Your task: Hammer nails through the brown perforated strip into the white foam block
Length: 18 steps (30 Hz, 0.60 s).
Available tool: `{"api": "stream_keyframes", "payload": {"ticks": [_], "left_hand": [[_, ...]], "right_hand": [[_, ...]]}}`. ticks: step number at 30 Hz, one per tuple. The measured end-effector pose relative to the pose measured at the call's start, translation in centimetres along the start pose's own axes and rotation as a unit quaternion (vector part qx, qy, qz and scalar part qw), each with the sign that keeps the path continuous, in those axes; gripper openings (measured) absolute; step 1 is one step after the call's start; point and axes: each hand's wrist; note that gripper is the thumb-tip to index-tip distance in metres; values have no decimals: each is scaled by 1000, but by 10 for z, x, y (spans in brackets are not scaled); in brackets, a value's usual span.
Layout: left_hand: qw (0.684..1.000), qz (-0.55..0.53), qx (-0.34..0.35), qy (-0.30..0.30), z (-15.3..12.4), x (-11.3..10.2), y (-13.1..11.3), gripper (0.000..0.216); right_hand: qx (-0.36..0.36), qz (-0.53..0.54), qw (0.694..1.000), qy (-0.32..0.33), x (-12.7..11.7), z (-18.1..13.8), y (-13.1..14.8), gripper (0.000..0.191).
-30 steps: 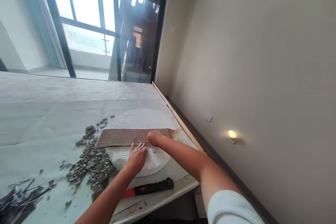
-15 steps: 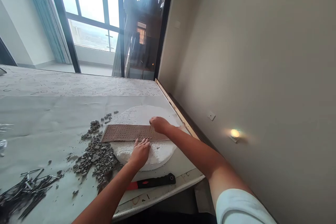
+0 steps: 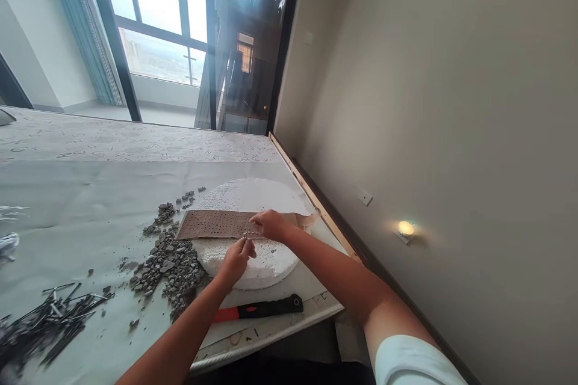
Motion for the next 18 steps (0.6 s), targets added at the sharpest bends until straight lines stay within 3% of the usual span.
{"api": "stream_keyframes", "payload": {"ticks": [3,7,18], "left_hand": [[980,179,82,-27,-5,-7,-3,34],[940,310,142,0,-6,-5,1,31],[928,357,99,47,-2,-4,0,34]], "right_hand": [[23,-52,998,23,18,0,-8,24],[25,-107,993,49,42,2,-11,24],[-59,-179,978,94,44,7,-10,25]]}}
Point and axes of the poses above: each hand's wrist, its own z-axis towards the middle knuckle, its own x-axis out of the palm, y = z × x, and after that the axes turned 1 degree about x, right-handed
